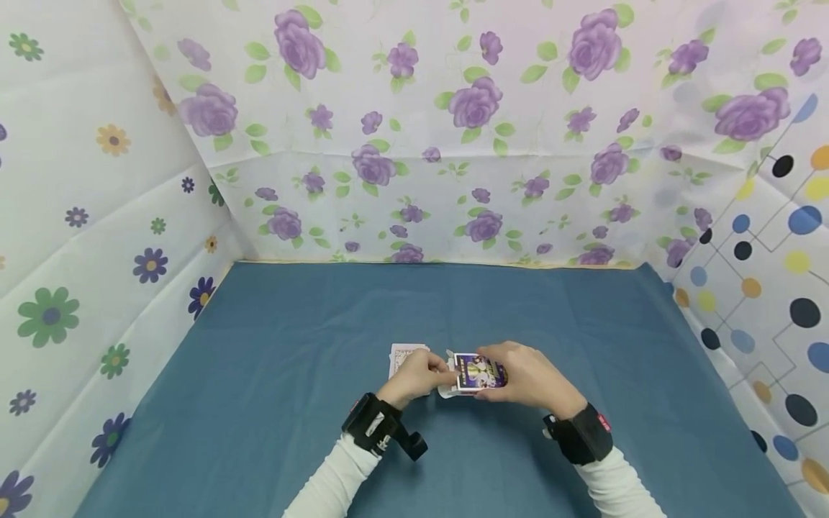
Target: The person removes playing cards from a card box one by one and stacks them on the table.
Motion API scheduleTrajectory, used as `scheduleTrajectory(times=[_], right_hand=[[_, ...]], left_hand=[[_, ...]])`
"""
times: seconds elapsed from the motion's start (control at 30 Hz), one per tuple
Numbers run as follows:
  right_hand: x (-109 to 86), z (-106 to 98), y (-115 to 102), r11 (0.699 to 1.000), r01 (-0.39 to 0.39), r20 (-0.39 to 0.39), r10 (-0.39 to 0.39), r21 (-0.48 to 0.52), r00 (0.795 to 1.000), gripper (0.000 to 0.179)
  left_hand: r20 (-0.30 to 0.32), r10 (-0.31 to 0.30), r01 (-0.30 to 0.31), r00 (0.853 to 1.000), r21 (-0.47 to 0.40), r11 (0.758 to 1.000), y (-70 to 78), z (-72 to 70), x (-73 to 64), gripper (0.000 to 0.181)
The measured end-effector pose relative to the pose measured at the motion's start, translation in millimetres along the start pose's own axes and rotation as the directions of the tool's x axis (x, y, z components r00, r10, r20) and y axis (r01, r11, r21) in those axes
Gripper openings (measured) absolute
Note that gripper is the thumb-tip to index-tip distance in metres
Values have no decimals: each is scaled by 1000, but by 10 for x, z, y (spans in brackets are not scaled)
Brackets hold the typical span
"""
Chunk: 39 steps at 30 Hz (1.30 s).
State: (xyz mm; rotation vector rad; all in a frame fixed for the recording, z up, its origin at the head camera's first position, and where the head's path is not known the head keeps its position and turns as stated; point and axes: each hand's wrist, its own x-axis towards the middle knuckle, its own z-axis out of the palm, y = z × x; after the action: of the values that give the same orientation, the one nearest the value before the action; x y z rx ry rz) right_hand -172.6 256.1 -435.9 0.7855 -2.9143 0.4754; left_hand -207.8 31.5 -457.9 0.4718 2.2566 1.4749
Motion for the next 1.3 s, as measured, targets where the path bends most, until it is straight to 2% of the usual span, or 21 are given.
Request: scheduleTrajectory(times=[0.17,0.37,0.5,0.67,0.77,0.83,0.9,1.0,1.13,1.3], right_hand=[[-5,2,7,1000,-7,21,7,5,1000,63],[24,6,-4,1000,-4,21,3,22,1000,62],[35,6,-13,1000,-4,23,3,28,1000,63],[38,7,-9,1000,-19,38,18,21,999,65],[42,-2,-7,999,-36,49,35,25,998,66],[46,-5,-9,999,-41,54,39,22,998,67],[51,-3,-12,999,-43,57,41,20,998,68],[52,15,-16,999,-38,53,37,9,998,68],[49,43,-20,999,-33,43,33,8,999,67],[47,46,-22,999,-37,32,37,5,999,68]], left_hand=[[62,-31,36,998,-89,995,-81,-63,21,23],[88,-29,40,996,-116,992,-115,-145,-3,27],[140,-46,67,989,-147,987,-135,-211,-27,25],[190,-11,52,982,-214,975,-163,-357,-65,19],[217,24,34,976,-260,965,-179,-441,-91,25],[234,38,34,972,-298,954,-192,-482,-107,21],[240,41,43,970,-335,941,-209,-508,-122,16],[232,34,56,972,-372,927,-232,-529,-142,31],[215,20,70,976,-399,914,-255,-547,-172,41],[173,39,40,984,-432,901,-281,-595,-194,47]])
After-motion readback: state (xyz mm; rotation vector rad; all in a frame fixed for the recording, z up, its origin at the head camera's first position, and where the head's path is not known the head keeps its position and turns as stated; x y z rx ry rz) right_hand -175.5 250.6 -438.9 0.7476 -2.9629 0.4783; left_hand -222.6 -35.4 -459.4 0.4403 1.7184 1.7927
